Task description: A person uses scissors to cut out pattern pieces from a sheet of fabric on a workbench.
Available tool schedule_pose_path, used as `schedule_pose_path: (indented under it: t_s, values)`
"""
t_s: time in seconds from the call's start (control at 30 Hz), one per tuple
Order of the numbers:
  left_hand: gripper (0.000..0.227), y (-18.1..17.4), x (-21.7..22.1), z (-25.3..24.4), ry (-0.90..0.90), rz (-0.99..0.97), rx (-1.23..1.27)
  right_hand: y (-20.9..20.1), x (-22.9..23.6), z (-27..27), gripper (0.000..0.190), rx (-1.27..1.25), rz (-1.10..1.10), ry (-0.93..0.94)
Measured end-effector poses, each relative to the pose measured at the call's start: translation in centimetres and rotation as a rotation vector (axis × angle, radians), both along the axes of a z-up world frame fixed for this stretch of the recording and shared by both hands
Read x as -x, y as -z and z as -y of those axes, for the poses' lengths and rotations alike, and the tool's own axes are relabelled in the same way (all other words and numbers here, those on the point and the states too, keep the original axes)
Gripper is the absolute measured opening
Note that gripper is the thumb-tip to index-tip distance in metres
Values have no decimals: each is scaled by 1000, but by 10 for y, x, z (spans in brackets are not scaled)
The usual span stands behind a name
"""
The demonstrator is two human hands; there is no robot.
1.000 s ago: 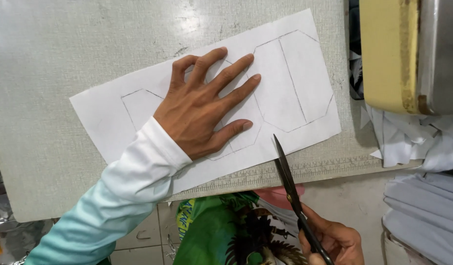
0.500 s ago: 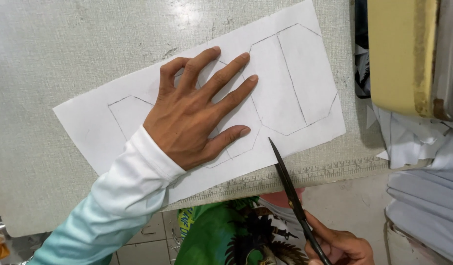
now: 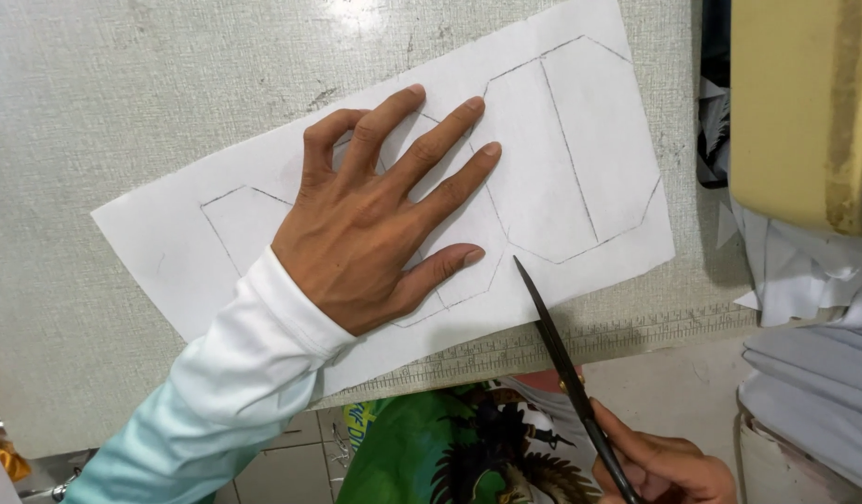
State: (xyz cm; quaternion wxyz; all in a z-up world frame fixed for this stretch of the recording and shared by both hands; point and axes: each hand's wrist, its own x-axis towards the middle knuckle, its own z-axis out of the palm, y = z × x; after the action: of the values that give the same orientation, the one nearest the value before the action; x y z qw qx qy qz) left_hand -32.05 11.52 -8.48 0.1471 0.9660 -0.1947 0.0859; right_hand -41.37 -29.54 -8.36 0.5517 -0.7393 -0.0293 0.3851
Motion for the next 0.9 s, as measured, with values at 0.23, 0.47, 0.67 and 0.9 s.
schedule_pose_path:
  t_s: [0.23,0.47,0.67,0.9]
  values:
    - [62,1,0,0,2,-11,-5,17,12,-4,87,-394,-75,115]
    - [62,1,-1,1,-3,-21,-23,10,18,-36,85,-597,-167,364]
    - [62,1,-1,1,-1,-44,-16,19,29,2,73,-215,-385,256]
    - [63,2,-1,2,-3,-22,-27,19,21,-1,81,-429,-416,266]
